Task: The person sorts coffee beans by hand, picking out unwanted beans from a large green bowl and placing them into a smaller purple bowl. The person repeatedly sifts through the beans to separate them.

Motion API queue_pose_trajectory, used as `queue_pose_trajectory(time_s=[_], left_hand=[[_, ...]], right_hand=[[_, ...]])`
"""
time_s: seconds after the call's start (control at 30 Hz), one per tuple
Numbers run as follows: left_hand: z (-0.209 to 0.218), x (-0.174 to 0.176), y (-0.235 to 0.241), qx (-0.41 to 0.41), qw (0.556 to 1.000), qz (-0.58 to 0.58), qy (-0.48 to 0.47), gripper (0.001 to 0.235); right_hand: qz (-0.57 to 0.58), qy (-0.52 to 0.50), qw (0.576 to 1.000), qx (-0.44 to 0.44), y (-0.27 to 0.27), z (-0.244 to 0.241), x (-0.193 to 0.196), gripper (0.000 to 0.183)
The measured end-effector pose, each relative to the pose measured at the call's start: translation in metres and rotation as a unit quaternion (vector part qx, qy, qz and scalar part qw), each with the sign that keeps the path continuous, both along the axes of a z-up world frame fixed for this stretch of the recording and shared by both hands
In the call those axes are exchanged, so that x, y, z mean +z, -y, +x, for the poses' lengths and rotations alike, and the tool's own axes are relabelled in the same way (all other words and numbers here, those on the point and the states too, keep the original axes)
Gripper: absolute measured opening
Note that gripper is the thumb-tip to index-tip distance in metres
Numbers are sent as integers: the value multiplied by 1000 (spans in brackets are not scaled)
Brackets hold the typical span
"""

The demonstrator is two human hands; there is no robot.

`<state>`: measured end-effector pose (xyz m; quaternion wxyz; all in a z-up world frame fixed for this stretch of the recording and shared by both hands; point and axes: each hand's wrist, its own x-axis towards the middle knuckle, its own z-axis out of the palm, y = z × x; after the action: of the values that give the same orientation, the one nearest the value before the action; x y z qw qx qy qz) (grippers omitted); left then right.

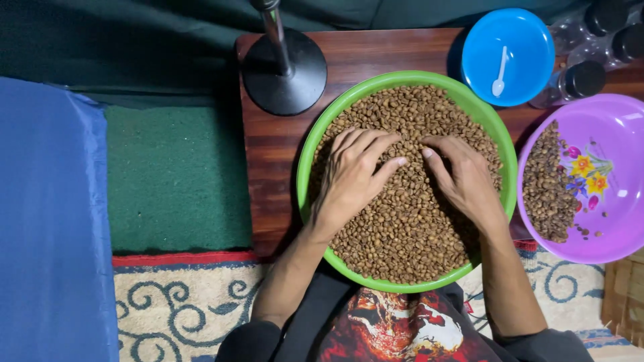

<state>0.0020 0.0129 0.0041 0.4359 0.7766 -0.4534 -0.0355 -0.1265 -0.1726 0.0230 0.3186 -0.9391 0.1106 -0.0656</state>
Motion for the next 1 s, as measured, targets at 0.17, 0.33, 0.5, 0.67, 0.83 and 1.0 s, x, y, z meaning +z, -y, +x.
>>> queue_pose_trajectory(time_s=[0.17,0.33,0.5,0.67,0.83,1.0], left_hand=[[9,8,-18,16,999,-32,11,23],[19,1,-20,40,995,-94,5,9],[12,2,-22,41,996,-76,21,6],[10,-4,-22,38,997,-44,53,7],[10,-7,-21,40,996,-48,58,8],[1,-17,-22,0,997,-29,66,10]], right_hand=[[-5,-78,997,17,-5,9,29,32],[-34,-144,984,103,8,25,43,31],[-87,-228,955,167,16,33,51,36],[-63,-183,971,137,22,33,46,27],[-79,-129,969,197,28,23,27,28],[-33,-66,975,210,14,-2,22,37]])
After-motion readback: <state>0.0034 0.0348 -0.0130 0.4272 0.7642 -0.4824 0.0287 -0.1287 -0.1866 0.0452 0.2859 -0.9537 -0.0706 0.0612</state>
